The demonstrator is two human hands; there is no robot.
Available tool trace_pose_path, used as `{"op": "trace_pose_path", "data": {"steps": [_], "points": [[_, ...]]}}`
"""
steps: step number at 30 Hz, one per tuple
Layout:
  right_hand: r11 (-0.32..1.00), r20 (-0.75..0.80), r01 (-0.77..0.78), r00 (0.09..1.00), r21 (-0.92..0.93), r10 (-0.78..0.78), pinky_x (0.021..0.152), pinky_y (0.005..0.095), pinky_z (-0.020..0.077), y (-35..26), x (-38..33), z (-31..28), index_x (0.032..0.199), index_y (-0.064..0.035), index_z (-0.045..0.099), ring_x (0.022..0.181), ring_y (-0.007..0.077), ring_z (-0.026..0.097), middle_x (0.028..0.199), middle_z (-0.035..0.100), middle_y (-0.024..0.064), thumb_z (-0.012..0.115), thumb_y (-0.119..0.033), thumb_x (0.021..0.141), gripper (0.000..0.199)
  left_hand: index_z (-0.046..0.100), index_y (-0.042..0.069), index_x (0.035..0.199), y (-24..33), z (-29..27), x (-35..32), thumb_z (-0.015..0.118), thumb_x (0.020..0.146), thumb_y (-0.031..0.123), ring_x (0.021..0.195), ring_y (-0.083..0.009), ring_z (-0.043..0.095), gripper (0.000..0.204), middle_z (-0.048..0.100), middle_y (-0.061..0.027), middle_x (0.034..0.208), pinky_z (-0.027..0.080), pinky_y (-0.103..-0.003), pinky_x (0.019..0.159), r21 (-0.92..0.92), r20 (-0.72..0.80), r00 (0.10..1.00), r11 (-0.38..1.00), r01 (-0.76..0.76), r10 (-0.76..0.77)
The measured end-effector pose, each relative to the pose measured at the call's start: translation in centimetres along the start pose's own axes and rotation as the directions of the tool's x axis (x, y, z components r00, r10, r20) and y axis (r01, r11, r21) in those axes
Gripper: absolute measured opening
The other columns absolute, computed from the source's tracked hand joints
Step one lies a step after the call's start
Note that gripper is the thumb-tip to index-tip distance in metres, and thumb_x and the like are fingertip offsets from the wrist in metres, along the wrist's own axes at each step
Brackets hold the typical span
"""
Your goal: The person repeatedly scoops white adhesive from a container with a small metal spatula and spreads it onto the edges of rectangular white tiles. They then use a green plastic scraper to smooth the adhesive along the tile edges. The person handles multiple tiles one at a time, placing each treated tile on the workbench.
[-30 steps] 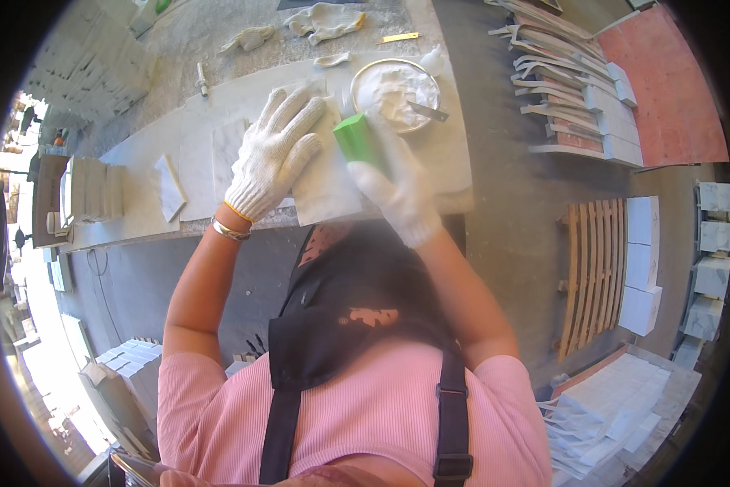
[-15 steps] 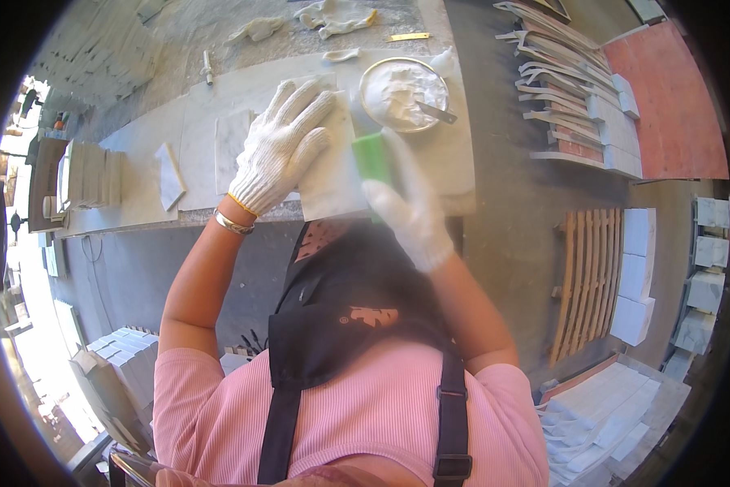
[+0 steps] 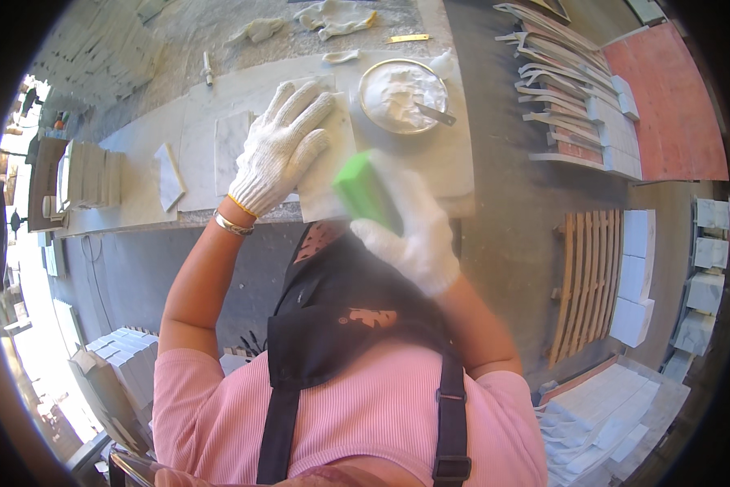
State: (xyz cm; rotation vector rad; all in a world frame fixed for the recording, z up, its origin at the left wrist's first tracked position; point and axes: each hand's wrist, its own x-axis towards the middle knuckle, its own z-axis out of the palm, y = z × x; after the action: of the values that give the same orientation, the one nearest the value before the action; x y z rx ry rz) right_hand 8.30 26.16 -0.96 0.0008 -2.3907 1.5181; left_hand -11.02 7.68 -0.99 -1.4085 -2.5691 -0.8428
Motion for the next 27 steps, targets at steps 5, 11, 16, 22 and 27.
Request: {"op": "trace_pose_path", "data": {"steps": [5,11,16,22,27], "points": [[0.999,-0.089,-0.007,0.996,-0.049,0.002,0.107,0.0378,0.0503,1.5,2.8,1.0,0.155,0.0017,0.053,0.125,0.0254,0.065,0.138,0.065,0.0181,0.081,-0.016,0.088,0.076,0.062,0.012,0.149,0.1,0.1,0.1,0.058,0.104,0.037,0.148,-0.0474,0.044,0.051,0.053,-0.0168,0.158,0.043,-0.057,0.115,0.012,-0.001,1.000,1.000,-0.002,0.002],[0.997,-0.027,0.019,0.999,-0.080,-0.022,0.107,0.0378,0.0514,0.7,3.0,0.0,0.155,-0.0002,0.054,0.123,0.0264,0.067,0.137,0.066,0.0179,0.084,-0.015,0.085,0.078,0.062,0.012,0.149,0.3,-0.2,0.1,0.058,0.103,0.037,0.147,-0.0466,0.044,0.052,0.053,-0.0169,0.159,0.043,-0.057,0.114,-0.033,0.003,1.000,0.999,0.020,-0.020],[0.999,-0.036,0.050,0.998,-0.005,-0.050,0.108,0.0384,0.0503,-0.3,0.9,0.4,0.153,-0.0049,0.058,0.122,0.0291,0.067,0.132,0.066,0.0165,0.085,-0.021,0.087,0.072,0.062,0.014,0.149,0.2,-0.1,0.1,0.058,0.103,0.036,0.147,-0.0456,0.045,0.051,0.053,-0.0167,0.158,0.043,-0.058,0.114,-0.020,-0.009,1.000,1.000,-0.018,0.017],[0.986,-0.139,0.079,0.985,-0.149,-0.100,0.103,0.0384,0.0515,2.0,5.9,1.0,0.153,-0.0082,0.058,0.119,0.0282,0.067,0.128,0.067,0.0164,0.084,-0.023,0.088,0.071,0.061,0.013,0.149,0.5,-0.4,0.4,0.059,0.102,0.036,0.148,-0.0461,0.044,0.052,0.053,-0.0167,0.158,0.043,-0.057,0.114,-0.019,0.039,0.999,0.999,0.029,-0.028],[0.994,0.038,0.081,0.996,-0.073,-0.079,0.109,0.0395,0.0512,-0.6,0.8,-0.5,0.152,0.0000,0.059,0.125,0.0290,0.067,0.138,0.065,0.0183,0.087,-0.015,0.082,0.077,0.063,0.012,0.148,0.4,-0.1,0.0,0.059,0.103,0.034,0.147,-0.0457,0.044,0.050,0.053,-0.0169,0.158,0.042,-0.057,0.115,-0.035,-0.002,1.000,0.999,0.025,-0.025]]}}
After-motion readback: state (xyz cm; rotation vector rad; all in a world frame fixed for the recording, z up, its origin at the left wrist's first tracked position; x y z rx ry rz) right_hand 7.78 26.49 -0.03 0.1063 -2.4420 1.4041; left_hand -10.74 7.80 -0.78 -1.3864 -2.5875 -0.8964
